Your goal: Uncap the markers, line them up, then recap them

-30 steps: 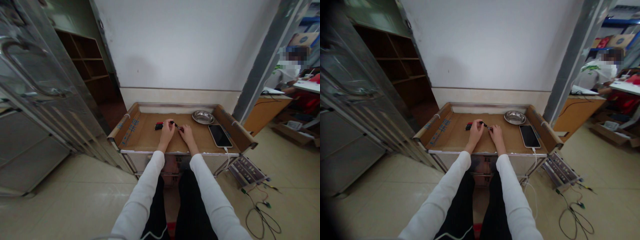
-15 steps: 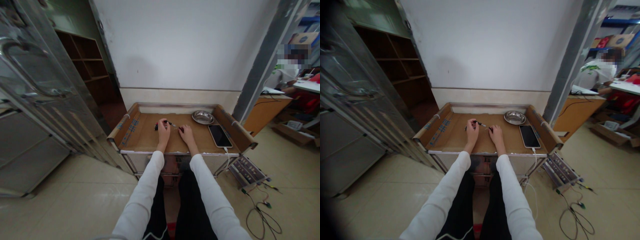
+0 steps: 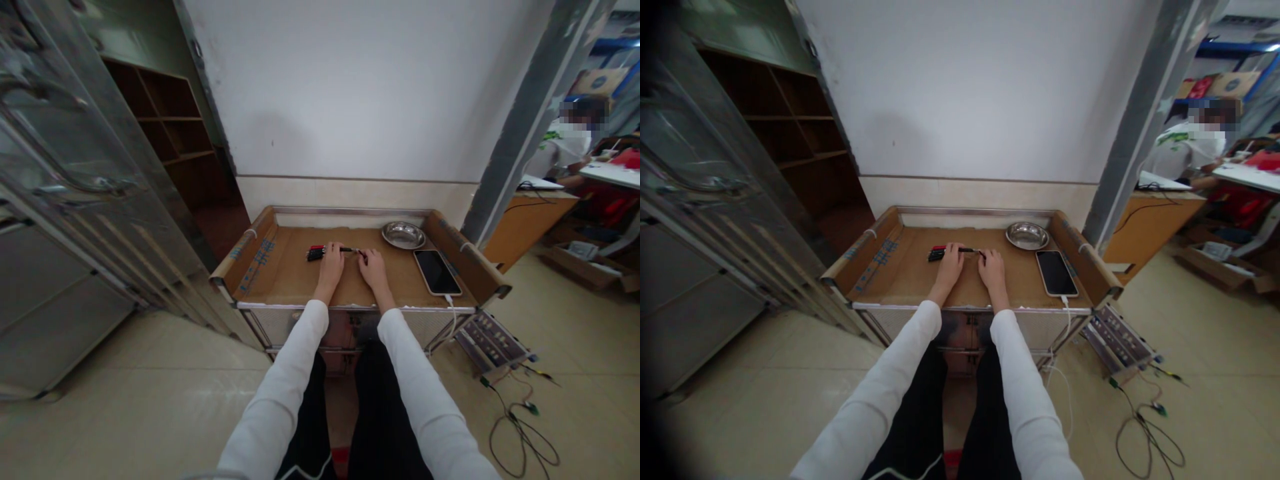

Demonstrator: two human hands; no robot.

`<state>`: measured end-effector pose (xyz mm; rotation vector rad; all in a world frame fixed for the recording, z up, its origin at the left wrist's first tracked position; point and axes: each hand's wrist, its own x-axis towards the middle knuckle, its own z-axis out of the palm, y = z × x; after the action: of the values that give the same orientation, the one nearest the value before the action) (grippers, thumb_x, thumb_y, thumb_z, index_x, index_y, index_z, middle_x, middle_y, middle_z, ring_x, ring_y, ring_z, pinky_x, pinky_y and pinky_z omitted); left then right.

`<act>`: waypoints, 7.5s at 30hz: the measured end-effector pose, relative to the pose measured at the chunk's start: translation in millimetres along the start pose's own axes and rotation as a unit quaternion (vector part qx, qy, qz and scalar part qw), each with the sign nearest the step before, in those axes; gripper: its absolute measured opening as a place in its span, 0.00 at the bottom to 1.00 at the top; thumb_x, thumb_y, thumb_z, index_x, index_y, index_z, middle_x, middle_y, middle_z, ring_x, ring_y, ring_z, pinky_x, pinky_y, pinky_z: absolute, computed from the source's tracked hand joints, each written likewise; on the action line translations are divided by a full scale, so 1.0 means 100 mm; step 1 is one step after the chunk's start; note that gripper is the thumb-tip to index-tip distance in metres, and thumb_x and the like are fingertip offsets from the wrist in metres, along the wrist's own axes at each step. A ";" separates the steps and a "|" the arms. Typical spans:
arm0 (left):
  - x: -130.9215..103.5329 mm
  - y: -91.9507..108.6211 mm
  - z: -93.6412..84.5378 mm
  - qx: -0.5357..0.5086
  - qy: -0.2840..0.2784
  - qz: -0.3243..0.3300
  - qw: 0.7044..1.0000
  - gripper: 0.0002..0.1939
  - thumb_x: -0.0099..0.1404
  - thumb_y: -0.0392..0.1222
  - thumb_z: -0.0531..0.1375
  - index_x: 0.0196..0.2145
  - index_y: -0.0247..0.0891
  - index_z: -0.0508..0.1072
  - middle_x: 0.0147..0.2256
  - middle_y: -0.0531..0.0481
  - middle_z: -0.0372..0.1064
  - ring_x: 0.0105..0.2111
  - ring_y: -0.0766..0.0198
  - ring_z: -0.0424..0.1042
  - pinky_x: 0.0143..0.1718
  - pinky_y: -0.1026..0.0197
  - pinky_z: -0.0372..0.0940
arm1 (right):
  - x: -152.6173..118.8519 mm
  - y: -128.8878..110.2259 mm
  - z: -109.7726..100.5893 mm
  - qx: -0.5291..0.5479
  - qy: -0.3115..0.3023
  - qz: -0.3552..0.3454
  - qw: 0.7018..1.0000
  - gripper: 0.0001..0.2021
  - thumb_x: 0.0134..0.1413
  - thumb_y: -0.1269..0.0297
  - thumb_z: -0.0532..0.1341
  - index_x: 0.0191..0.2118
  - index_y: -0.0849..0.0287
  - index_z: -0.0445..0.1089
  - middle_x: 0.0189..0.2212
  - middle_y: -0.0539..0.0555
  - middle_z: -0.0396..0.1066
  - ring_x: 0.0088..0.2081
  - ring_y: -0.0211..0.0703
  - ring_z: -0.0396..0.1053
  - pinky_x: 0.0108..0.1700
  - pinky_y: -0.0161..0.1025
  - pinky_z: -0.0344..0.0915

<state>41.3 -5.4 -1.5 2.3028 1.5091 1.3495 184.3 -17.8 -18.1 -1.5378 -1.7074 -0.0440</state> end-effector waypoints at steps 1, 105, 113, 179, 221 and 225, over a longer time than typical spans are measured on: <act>0.00 0.00 0.00 0.018 -0.012 0.006 1.000 0.09 0.66 0.30 0.48 0.41 0.36 0.65 0.42 0.42 0.64 0.45 0.57 0.67 0.50 0.52 0.64 | 0.00 0.00 0.00 0.000 -0.001 -0.001 1.000 0.13 0.58 0.70 0.51 0.42 0.61 0.72 0.38 0.60 0.70 0.40 0.48 0.63 0.45 0.41 0.59; -0.06 0.21 -0.09 0.268 -0.006 -0.179 0.947 0.17 0.67 0.34 0.45 0.49 0.25 0.65 0.49 0.30 0.64 0.51 0.47 0.63 0.50 0.48 0.58 | -0.06 -0.23 -0.17 -0.149 -0.091 0.061 0.983 0.13 0.60 0.71 0.51 0.45 0.58 0.71 0.43 0.60 0.66 0.46 0.48 0.61 0.47 0.41 0.55; -0.06 0.18 -0.07 0.278 -0.013 -0.175 0.944 0.15 0.67 0.33 0.45 0.47 0.27 0.66 0.47 0.33 0.65 0.49 0.48 0.63 0.49 0.49 0.59 | -0.06 -0.24 -0.16 -0.144 -0.098 0.066 0.982 0.13 0.60 0.70 0.51 0.46 0.58 0.71 0.44 0.60 0.66 0.47 0.48 0.61 0.48 0.41 0.54; 0.06 -0.04 -0.03 -0.124 0.126 -0.054 0.983 0.05 0.67 0.33 0.52 0.40 0.38 0.65 0.41 0.44 0.67 0.44 0.60 0.68 0.49 0.56 0.63 | -0.03 -0.15 -0.09 -0.109 -0.096 0.030 0.989 0.10 0.63 0.63 0.54 0.42 0.57 0.72 0.43 0.58 0.69 0.45 0.46 0.62 0.44 0.38 0.52; 0.02 -0.01 0.05 -0.011 -0.144 0.037 0.989 0.08 0.65 0.31 0.51 0.37 0.37 0.70 0.41 0.45 0.66 0.46 0.59 0.66 0.52 0.54 0.62 | -0.03 -0.16 -0.11 -0.148 -0.093 0.030 0.984 0.16 0.63 0.69 0.51 0.52 0.58 0.67 0.45 0.59 0.66 0.46 0.46 0.61 0.46 0.39 0.54; 0.01 0.03 0.00 -0.035 -0.149 0.048 0.987 0.13 0.62 0.27 0.50 0.38 0.38 0.70 0.41 0.46 0.67 0.47 0.60 0.66 0.54 0.54 0.62 | -0.02 -0.17 -0.11 -0.137 -0.084 0.030 0.987 0.16 0.61 0.70 0.51 0.52 0.56 0.69 0.44 0.60 0.65 0.45 0.47 0.60 0.45 0.39 0.54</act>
<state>43.4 -6.4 0.3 2.4285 1.2550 1.0007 175.5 -29.5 -4.1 -1.8387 -1.8458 -0.1269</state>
